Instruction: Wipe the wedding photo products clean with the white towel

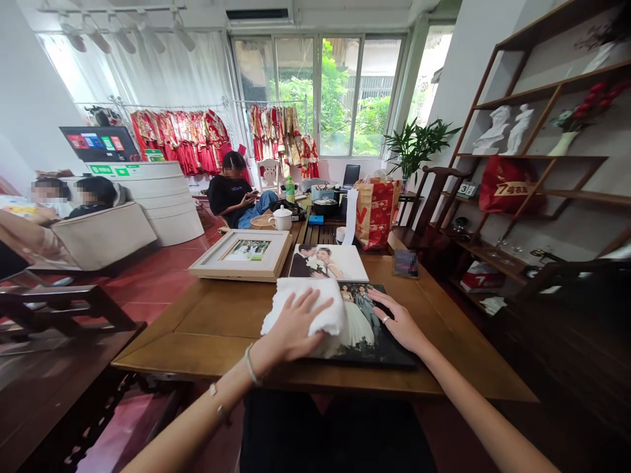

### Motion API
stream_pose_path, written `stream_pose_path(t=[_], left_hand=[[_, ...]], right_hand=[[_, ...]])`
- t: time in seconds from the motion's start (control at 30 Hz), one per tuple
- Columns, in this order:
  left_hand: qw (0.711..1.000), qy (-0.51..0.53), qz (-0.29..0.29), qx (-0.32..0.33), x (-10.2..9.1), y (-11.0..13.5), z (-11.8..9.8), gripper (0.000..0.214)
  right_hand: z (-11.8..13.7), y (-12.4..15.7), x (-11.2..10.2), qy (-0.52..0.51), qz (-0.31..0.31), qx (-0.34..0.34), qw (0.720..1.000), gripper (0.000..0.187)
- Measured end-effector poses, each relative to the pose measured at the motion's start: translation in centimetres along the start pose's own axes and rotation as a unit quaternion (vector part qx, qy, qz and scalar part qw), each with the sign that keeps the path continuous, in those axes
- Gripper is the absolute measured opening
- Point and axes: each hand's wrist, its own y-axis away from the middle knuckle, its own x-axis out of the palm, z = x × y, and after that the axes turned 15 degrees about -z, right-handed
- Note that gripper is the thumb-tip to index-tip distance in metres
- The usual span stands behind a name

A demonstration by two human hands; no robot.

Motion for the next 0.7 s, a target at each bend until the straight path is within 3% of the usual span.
stream_pose_path(t=[0.17,0.33,0.5,0.7], left_hand=[[0.999,-0.03,-0.038,-0.019,1.8,-2.8,4.2,0.05],[0.996,-0.041,-0.072,-0.02,3.0,-2.6,4.9,0.052],[0.998,-0.028,-0.063,-0.003,2.4,-1.1,3.6,0.056],[0.999,0.014,-0.033,0.039,1.0,2.1,-1.5,0.074]], right_hand=[[0.1,0.2,0.7,0.003,0.003,-0.001,1.0,0.035],[0.1,0.0,1.2,-0.004,-0.005,0.001,1.0,0.037],[0.6,-0.4,0.9,-0.027,-0.01,-0.013,0.999,0.039],[-0.5,-0.3,0.4,-0.045,-0.017,0.003,0.999,0.041]])
